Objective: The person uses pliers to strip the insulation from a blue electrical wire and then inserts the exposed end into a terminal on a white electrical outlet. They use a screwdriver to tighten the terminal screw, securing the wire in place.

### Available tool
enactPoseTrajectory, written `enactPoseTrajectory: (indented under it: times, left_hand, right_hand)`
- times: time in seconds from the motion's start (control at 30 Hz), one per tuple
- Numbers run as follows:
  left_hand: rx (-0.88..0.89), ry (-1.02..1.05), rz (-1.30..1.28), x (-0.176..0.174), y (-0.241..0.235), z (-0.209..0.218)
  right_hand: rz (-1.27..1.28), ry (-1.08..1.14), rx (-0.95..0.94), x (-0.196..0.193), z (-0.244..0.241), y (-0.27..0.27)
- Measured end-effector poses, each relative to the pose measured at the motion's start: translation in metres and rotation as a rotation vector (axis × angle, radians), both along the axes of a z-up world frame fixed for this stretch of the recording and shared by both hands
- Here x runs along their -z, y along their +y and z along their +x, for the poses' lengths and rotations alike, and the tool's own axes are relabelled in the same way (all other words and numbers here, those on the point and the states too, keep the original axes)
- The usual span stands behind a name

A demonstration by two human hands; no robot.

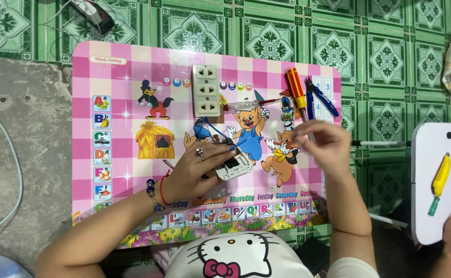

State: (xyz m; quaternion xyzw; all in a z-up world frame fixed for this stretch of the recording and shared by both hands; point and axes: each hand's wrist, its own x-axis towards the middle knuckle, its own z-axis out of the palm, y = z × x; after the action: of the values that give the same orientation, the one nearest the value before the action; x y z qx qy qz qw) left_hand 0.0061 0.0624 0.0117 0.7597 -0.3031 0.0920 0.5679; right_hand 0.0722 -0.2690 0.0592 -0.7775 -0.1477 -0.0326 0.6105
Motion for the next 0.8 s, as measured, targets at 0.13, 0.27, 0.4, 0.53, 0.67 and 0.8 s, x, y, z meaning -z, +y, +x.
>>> enactPoseTrajectory:
  times: [0.13, 0.27, 0.4, 0.53, 0.67, 0.8]
  left_hand:
    - [0.024, 0.019, 0.007, -0.001, 0.002, 0.003]
    - [0.036, 0.051, -0.011, 0.001, 0.005, 0.004]
    - [0.045, 0.070, -0.021, -0.001, 0.006, 0.004]
    - [0.031, 0.102, -0.052, 0.001, 0.005, 0.003]
    - [0.033, 0.140, -0.082, 0.003, 0.005, 0.002]
    - [0.033, 0.158, -0.084, 0.008, 0.004, 0.001]
  right_hand:
    - [0.196, 0.047, -0.333, -0.010, -0.013, 0.057]
    - [0.060, 0.073, -0.463, -0.032, -0.019, 0.097]
    - [-0.078, 0.001, -0.504, -0.039, -0.015, 0.109]
    - [-0.327, -0.401, -0.564, -0.048, -0.013, 0.122]
    - [-0.476, -0.553, -0.652, -0.050, -0.004, 0.120]
    - [-0.521, -0.570, -0.692, -0.052, 0.002, 0.125]
